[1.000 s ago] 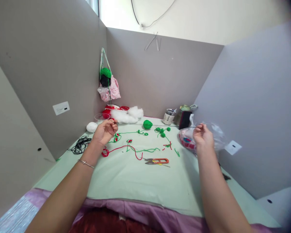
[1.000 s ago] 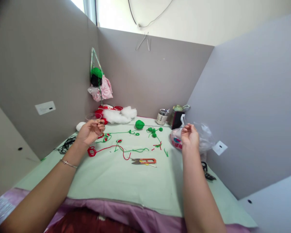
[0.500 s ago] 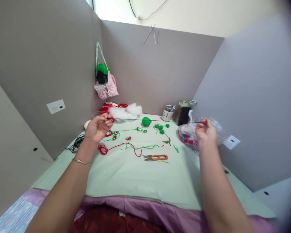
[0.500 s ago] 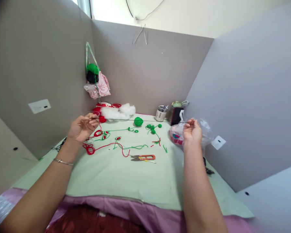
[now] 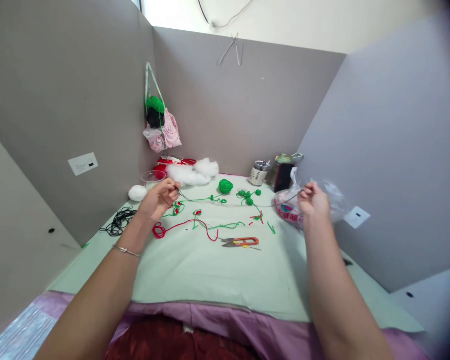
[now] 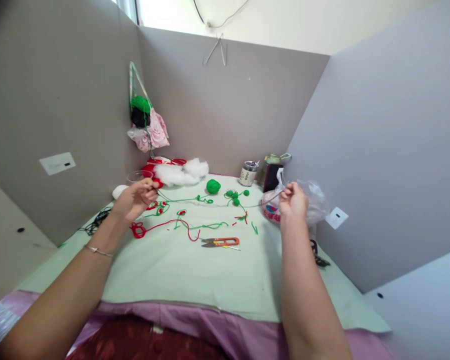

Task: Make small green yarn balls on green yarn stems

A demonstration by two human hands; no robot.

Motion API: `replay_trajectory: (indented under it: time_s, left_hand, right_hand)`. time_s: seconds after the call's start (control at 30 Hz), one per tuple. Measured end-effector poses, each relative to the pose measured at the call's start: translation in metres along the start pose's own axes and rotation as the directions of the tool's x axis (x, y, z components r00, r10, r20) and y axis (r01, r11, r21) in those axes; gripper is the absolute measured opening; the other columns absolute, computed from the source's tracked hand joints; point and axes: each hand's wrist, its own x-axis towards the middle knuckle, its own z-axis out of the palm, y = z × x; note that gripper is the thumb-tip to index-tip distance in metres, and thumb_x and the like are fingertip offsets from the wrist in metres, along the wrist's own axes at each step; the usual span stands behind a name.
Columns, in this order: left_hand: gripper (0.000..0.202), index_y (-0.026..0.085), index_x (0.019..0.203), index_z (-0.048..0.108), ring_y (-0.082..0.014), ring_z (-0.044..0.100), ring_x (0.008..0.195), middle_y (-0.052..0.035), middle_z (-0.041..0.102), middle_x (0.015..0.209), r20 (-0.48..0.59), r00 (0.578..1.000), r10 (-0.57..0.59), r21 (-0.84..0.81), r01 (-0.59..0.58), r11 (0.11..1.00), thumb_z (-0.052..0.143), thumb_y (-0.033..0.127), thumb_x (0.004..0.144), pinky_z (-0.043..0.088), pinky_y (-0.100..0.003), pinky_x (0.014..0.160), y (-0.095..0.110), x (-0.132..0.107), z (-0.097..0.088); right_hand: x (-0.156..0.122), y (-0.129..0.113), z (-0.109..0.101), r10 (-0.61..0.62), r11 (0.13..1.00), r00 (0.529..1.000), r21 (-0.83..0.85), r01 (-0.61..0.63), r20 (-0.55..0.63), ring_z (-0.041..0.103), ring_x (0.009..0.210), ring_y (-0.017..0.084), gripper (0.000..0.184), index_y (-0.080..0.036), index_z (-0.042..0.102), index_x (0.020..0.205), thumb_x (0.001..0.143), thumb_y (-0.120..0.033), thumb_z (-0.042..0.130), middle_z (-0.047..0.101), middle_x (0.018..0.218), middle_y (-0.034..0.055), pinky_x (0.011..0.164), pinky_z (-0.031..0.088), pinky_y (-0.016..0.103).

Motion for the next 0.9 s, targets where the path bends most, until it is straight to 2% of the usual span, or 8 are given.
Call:
replay_trajectory:
  time_s: [0.1,0.27,0.37,0.43,0.53,0.63,0.73,0.9]
  left_hand:
    - [0.004,0.013,0.072,0.056,-0.0041,0.044,0.053,-0.0031,0.061,0.083,0.093,0.985,-0.143,0.197,0.123,0.973,0.059,0.012,0.073,0.038,-0.018,0.053,-0.02,-0.005,0.014]
    - [0.005,0.013,0.073,0.056,-0.0056,0.049,0.057,-0.0028,0.061,0.085,0.169,0.947,-0.272,0.32,0.208,0.924,0.06,0.016,0.076,0.041,-0.021,0.06,-0.04,-0.014,0.029]
    - [0.005,0.013,0.076,0.058,-0.0076,0.053,0.062,-0.0039,0.062,0.086,0.229,0.925,-0.302,0.324,0.22,0.92,0.06,0.018,0.077,0.043,-0.023,0.063,-0.044,-0.016,0.032]
    - [0.006,0.013,0.078,0.059,-0.0096,0.056,0.066,-0.0046,0.062,0.084,0.285,0.909,-0.305,0.307,0.215,0.927,0.06,0.019,0.078,0.044,-0.024,0.067,-0.044,-0.016,0.032]
    - [0.008,0.014,0.078,0.058,-0.011,0.057,0.069,-0.004,0.061,0.082,0.315,0.905,-0.286,0.249,0.212,0.945,0.061,0.02,0.079,0.046,-0.026,0.07,-0.041,-0.015,0.031]
    - [0.01,0.014,0.076,0.056,-0.0086,0.056,0.067,-0.0033,0.062,0.089,0.227,0.943,-0.243,0.233,0.19,0.954,0.064,0.02,0.077,0.045,-0.024,0.069,-0.037,-0.012,0.026]
    - [0.012,0.014,0.075,0.055,-0.007,0.053,0.063,-0.003,0.062,0.087,0.104,0.97,-0.218,0.347,0.169,0.922,0.065,0.022,0.076,0.043,-0.023,0.065,-0.038,-0.009,0.022]
    - [0.021,0.015,0.087,0.059,-0.0082,0.052,0.062,-0.0012,0.061,0.084,0.097,0.969,-0.228,0.565,0.135,0.814,0.067,0.032,0.077,0.042,-0.025,0.066,-0.046,-0.009,0.023]
  right_hand:
    - [-0.023,0.033,0.016,0.129,0.976,0.966,-0.203,-0.084,0.224,0.038,0.041,0.001,0.01,-0.014,0.057,0.074,0.077,-0.008,0.065,0.053,0.058,-0.0048,0.034,0.027,0.008]
    - [-0.097,0.102,0.033,0.417,0.844,0.736,-0.529,-0.094,0.534,0.044,0.045,0.003,0.023,-0.015,0.06,0.08,0.069,-0.027,0.075,0.068,0.074,0.0029,0.036,0.03,0.013]
    - [-0.14,0.134,0.035,0.567,0.758,0.584,-0.645,-0.094,0.581,0.052,0.048,0.006,0.027,-0.017,0.057,0.082,0.071,-0.035,0.073,0.068,0.078,0.0027,0.041,0.036,0.018]
    - [-0.157,0.145,0.035,0.627,0.717,0.519,-0.691,-0.093,0.58,0.055,0.05,0.009,0.027,-0.017,0.057,0.084,0.074,-0.04,0.07,0.066,0.074,0.0015,0.043,0.038,0.019]
    - [-0.165,0.146,0.033,0.706,0.67,0.39,-0.736,-0.097,0.591,0.059,0.054,0.011,0.029,-0.017,0.057,0.086,0.079,-0.044,0.065,0.066,0.077,0.0028,0.047,0.04,0.021]
    - [-0.16,0.133,0.033,0.759,0.629,0.264,-0.775,-0.063,0.595,0.053,0.052,0.009,0.03,-0.016,0.058,0.085,0.084,-0.046,0.06,0.063,0.069,0.0018,0.048,0.037,0.021]
    - [-0.15,0.119,0.035,0.731,0.648,0.258,-0.761,0.03,0.632,0.04,0.05,0.007,0.029,-0.014,0.061,0.083,0.085,-0.043,0.059,0.05,0.058,-0.003,0.049,0.028,0.021]
    - [-0.132,0.104,0.036,0.628,0.704,0.365,-0.702,0.111,0.688,0.027,0.049,0.007,0.028,-0.014,0.061,0.081,0.084,-0.042,0.061,0.038,0.053,-0.0063,0.049,0.017,0.024]
